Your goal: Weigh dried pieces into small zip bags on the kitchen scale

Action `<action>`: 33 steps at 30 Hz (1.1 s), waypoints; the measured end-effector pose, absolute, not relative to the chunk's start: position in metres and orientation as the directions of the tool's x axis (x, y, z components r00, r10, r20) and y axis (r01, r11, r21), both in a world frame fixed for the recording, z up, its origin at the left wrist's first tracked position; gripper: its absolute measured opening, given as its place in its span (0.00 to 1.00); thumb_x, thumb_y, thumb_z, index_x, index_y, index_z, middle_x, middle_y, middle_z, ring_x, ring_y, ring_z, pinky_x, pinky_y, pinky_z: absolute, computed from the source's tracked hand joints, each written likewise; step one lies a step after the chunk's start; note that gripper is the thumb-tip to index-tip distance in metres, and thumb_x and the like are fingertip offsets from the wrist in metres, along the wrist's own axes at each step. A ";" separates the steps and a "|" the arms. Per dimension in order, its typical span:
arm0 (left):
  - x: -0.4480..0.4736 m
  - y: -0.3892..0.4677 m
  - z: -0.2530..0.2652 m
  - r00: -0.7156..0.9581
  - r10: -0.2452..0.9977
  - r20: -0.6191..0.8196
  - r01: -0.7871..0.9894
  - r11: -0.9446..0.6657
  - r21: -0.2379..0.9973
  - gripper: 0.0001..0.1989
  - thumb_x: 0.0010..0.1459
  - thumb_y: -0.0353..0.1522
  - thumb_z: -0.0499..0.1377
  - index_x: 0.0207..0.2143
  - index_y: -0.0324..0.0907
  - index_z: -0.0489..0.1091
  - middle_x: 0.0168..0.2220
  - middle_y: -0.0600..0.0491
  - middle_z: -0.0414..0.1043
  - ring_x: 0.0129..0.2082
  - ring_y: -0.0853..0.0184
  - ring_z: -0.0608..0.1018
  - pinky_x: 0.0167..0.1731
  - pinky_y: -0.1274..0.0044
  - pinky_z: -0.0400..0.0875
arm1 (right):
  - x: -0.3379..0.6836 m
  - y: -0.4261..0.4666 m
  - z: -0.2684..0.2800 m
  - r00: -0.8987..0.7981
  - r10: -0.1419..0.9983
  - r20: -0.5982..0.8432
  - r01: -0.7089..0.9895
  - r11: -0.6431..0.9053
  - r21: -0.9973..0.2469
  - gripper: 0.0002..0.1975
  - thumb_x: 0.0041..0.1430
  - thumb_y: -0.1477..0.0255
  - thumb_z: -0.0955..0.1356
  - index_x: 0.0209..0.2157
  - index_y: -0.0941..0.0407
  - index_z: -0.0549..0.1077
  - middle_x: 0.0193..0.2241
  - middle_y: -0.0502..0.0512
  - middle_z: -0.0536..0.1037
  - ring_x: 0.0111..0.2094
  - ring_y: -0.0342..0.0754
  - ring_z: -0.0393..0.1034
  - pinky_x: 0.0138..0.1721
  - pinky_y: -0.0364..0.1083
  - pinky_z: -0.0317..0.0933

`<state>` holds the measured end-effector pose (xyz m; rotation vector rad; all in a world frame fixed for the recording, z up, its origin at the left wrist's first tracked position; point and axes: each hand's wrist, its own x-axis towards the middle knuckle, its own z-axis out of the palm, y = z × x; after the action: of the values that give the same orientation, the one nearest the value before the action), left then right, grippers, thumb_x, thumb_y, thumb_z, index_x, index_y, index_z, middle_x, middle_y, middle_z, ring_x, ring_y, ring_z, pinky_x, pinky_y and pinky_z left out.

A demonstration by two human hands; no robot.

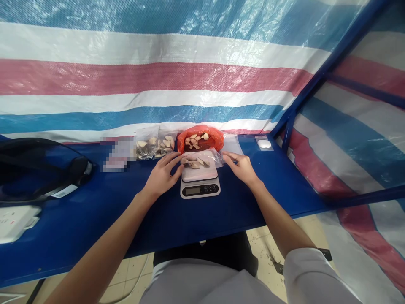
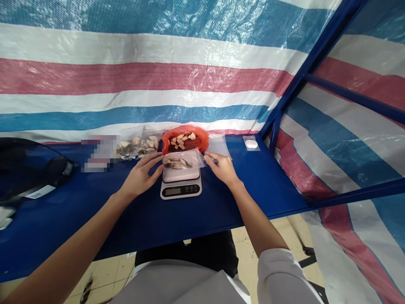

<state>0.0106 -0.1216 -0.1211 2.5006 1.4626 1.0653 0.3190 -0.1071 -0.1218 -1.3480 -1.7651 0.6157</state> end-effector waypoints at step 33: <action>0.037 -0.098 -0.095 0.204 0.932 0.300 0.494 -0.362 0.790 0.25 0.58 0.51 0.60 0.47 0.43 0.79 0.50 0.45 0.81 0.50 0.52 0.80 0.55 0.64 0.72 | 0.292 -0.085 -0.085 -0.191 0.938 0.289 0.132 0.316 -0.939 0.16 0.47 0.59 0.77 0.36 0.53 0.83 0.41 0.54 0.85 0.42 0.54 0.80 0.46 0.53 0.75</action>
<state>0.0368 -0.0980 -0.0951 1.9457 1.3205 1.0608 0.2920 -0.0852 -0.0846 -1.0015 -1.5836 1.0115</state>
